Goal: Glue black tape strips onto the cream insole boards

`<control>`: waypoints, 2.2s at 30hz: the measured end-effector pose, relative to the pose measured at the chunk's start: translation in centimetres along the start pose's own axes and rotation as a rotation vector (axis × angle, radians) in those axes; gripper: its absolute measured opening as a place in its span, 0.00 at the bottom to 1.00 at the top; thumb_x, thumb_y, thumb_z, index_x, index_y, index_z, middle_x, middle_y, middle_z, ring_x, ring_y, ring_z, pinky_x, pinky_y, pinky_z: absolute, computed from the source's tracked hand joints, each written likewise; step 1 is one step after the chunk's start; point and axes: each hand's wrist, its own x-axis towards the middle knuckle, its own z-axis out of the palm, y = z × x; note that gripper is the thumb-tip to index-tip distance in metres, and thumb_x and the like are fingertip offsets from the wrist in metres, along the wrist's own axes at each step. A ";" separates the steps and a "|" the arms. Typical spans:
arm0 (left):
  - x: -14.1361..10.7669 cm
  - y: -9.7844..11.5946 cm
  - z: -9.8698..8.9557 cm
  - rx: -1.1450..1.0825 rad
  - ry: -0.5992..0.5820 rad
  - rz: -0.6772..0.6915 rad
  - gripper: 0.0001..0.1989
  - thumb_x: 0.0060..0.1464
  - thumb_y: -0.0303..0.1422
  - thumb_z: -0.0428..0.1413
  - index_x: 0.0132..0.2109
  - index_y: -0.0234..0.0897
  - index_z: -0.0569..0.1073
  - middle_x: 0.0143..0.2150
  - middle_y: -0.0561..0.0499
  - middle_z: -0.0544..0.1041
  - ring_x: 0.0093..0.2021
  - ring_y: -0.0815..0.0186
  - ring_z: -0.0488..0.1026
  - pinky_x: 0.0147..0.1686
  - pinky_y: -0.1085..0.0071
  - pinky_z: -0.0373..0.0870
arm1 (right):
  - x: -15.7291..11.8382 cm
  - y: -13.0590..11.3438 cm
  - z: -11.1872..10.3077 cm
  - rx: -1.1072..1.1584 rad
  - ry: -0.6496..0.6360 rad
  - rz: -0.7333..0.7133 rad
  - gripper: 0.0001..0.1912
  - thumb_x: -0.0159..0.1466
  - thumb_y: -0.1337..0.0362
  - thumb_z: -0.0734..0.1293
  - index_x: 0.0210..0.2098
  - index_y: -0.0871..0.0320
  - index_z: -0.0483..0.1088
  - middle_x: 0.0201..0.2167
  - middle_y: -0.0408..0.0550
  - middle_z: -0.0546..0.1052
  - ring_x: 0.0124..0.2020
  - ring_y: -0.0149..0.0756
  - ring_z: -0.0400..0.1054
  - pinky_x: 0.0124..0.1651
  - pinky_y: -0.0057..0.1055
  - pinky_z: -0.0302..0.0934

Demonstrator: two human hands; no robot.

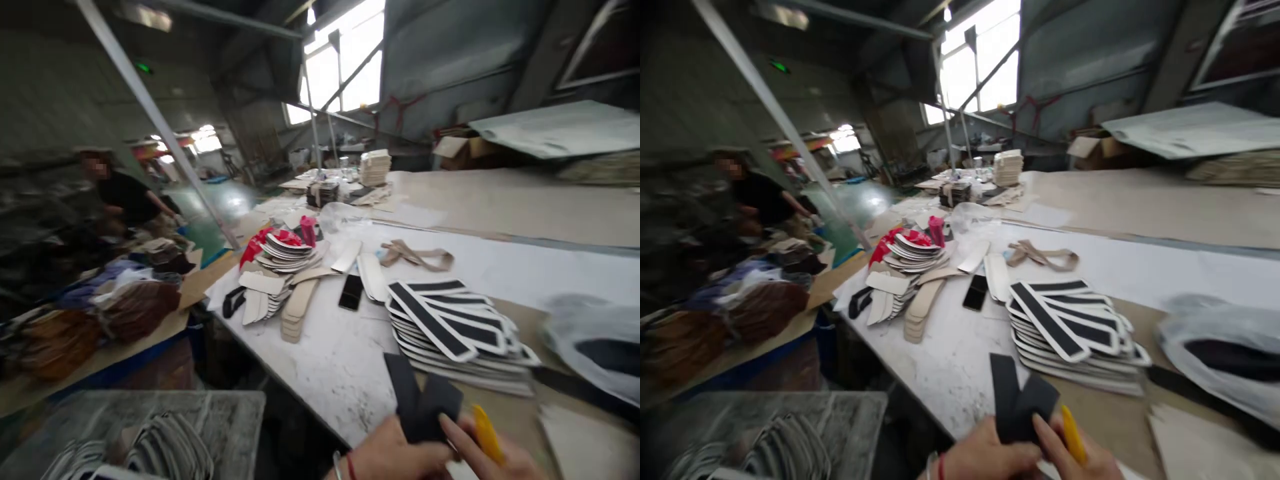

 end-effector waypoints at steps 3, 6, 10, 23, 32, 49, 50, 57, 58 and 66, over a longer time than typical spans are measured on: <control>-0.5 0.7 0.3 0.004 -0.081 0.019 0.24 0.45 0.49 0.54 0.39 0.30 0.74 0.22 0.47 0.73 0.19 0.69 0.66 0.22 0.73 0.60 | -1.4 0.1 -1.3 -0.079 0.003 0.196 0.21 0.51 0.46 0.66 0.14 0.56 0.64 0.12 0.41 0.65 0.16 0.30 0.60 0.19 0.26 0.58; 0.4 0.7 -0.1 0.103 -0.104 0.023 0.22 0.49 0.46 0.53 0.34 0.27 0.75 0.23 0.45 0.74 0.20 0.69 0.68 0.24 0.74 0.61 | -1.2 -0.4 -1.5 0.019 0.079 0.334 0.21 0.52 0.45 0.64 0.19 0.57 0.64 0.15 0.41 0.65 0.19 0.30 0.61 0.23 0.27 0.60; 1.1 -0.6 -0.4 0.205 -0.153 -0.050 0.20 0.49 0.45 0.53 0.31 0.29 0.75 0.26 0.44 0.76 0.23 0.66 0.70 0.25 0.72 0.63 | -1.1 -1.4 -2.0 0.333 0.227 0.429 0.20 0.52 0.48 0.65 0.34 0.59 0.68 0.27 0.45 0.71 0.28 0.34 0.67 0.31 0.30 0.65; 3.5 -3.0 -6.4 0.373 0.282 -0.053 0.16 0.44 0.44 0.55 0.29 0.33 0.70 0.16 0.58 0.62 0.20 0.70 0.59 0.23 0.74 0.59 | -3.6 -0.2 -10.9 -0.367 -0.137 0.356 0.18 0.59 0.50 0.59 0.24 0.57 0.66 0.21 0.42 0.68 0.24 0.31 0.61 0.28 0.26 0.56; 8.1 -6.4 -6.3 0.450 0.266 0.036 0.16 0.44 0.39 0.55 0.37 0.32 0.72 0.25 0.51 0.73 0.26 0.64 0.69 0.28 0.71 0.65 | -0.5 3.5 -0.9 -0.663 -0.619 0.281 0.16 0.64 0.55 0.55 0.30 0.56 0.68 0.29 0.45 0.74 0.31 0.32 0.65 0.32 0.25 0.52; 9.4 -6.1 -5.1 0.633 0.309 -0.025 0.19 0.45 0.36 0.56 0.45 0.33 0.71 0.41 0.43 0.76 0.42 0.57 0.72 0.41 0.66 0.66 | 1.7 6.4 1.9 -1.067 -0.569 0.360 0.12 0.63 0.63 0.56 0.39 0.58 0.69 0.36 0.54 0.76 0.39 0.43 0.71 0.38 0.33 0.60; 9.5 -6.1 -5.0 0.626 0.314 -0.035 0.21 0.44 0.37 0.57 0.46 0.33 0.70 0.42 0.43 0.76 0.42 0.57 0.72 0.40 0.66 0.66 | 1.7 6.4 1.9 -1.064 -0.566 0.361 0.12 0.63 0.63 0.56 0.39 0.59 0.69 0.36 0.54 0.76 0.39 0.43 0.71 0.38 0.32 0.60; 10.2 -7.5 -5.2 0.578 0.293 0.035 0.22 0.43 0.33 0.58 0.48 0.35 0.67 0.46 0.43 0.74 0.46 0.59 0.71 0.43 0.68 0.65 | 1.8 6.2 1.9 -1.060 -0.570 0.374 0.12 0.63 0.65 0.56 0.39 0.59 0.69 0.37 0.54 0.76 0.40 0.43 0.71 0.39 0.33 0.60; 10.2 -7.8 -5.3 0.579 0.294 0.040 0.22 0.43 0.34 0.58 0.48 0.36 0.67 0.46 0.44 0.75 0.45 0.59 0.71 0.43 0.68 0.65 | 1.8 6.2 1.9 -1.061 -0.569 0.373 0.12 0.63 0.65 0.56 0.39 0.59 0.69 0.36 0.54 0.76 0.40 0.43 0.71 0.39 0.33 0.60; 10.6 -8.6 -5.5 0.624 0.328 -0.003 0.22 0.44 0.36 0.58 0.47 0.37 0.67 0.41 0.45 0.76 0.42 0.59 0.72 0.40 0.67 0.66 | 1.7 6.6 2.3 -1.077 -0.559 0.353 0.12 0.62 0.65 0.57 0.39 0.59 0.69 0.36 0.54 0.77 0.39 0.43 0.71 0.38 0.31 0.60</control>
